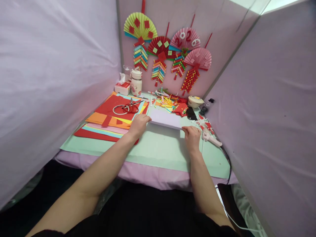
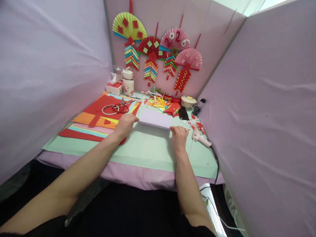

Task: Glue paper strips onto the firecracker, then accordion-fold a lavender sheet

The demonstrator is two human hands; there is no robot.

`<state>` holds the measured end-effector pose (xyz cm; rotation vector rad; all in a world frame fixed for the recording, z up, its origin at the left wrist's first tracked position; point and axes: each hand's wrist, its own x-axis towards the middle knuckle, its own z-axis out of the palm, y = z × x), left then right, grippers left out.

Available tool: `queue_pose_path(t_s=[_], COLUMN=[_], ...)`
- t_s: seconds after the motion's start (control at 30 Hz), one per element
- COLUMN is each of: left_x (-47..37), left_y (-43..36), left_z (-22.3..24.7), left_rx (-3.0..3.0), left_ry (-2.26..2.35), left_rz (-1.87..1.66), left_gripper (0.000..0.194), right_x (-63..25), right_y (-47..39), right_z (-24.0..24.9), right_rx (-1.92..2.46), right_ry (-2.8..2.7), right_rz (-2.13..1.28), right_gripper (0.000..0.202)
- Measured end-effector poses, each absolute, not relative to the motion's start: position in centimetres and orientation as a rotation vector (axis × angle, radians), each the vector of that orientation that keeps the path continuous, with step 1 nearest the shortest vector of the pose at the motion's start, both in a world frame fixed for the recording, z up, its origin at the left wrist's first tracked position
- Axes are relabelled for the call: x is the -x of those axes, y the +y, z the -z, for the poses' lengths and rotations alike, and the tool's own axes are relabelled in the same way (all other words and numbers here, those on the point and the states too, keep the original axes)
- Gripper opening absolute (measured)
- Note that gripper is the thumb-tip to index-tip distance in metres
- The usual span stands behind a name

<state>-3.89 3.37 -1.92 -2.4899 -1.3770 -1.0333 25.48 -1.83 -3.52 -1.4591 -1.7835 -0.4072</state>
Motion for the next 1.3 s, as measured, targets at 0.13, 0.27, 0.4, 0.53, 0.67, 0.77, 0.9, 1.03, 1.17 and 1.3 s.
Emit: queue_pose_path(t_s=[0.13, 0.27, 0.4, 0.53, 0.67, 0.77, 0.9, 1.03, 1.17, 1.3], left_x=[3.8, 3.8, 3.8, 3.7, 2.5, 1.0, -0.8, -2.0, -3.0, -3.5], left_y=[3.2, 3.2, 3.3, 2.5, 1.0, 0.6, 1.7, 2.6, 2.2, 1.4], left_z=[1.9, 1.8, 1.8, 1.5, 1.1, 1.0, 1.2, 1.2, 1.1, 1.5], left_rx=[2.495, 2.494, 2.500, 2.479, 2.497, 2.543, 2.554, 2.509, 2.432, 2.430], left_ry=[-1.395, -1.404, -1.444, -1.520, -1.329, -1.207, -1.145, -1.060, -1.021, -1.022], left_rz=[1.035, 1.039, 0.984, 0.897, 0.957, 0.946, 0.821, 0.761, 0.832, 0.845], left_gripper=[0.024, 0.026, 0.025, 0.027, 0.049, 0.047, 0.018, 0.018, 0.021, 0.018], right_x=[-25.6, -25.6, -25.5, -25.5, -25.4, -25.3, -25.4, -24.8, -22.6, -20.2], right_y=[-1.8, -1.8, -1.9, -1.9, -2.0, -2.0, -2.2, -2.5, -2.7, -2.4], right_z=[3.7, 3.6, 3.6, 3.8, 3.7, 3.7, 3.7, 3.0, 1.9, 1.7], right_rx=[1.404, 1.444, 1.458, 1.456, 1.466, 1.461, 1.462, 1.493, 1.475, 1.403], right_ry=[-1.788, -1.782, -1.780, -1.780, -1.762, -1.756, -1.748, -1.726, -1.816, -1.981], right_rz=[0.366, 0.348, 0.372, 0.414, 0.443, 0.446, 0.447, 0.568, 0.697, 0.648], right_gripper=[0.022, 0.026, 0.026, 0.026, 0.025, 0.025, 0.025, 0.022, 0.030, 0.020])
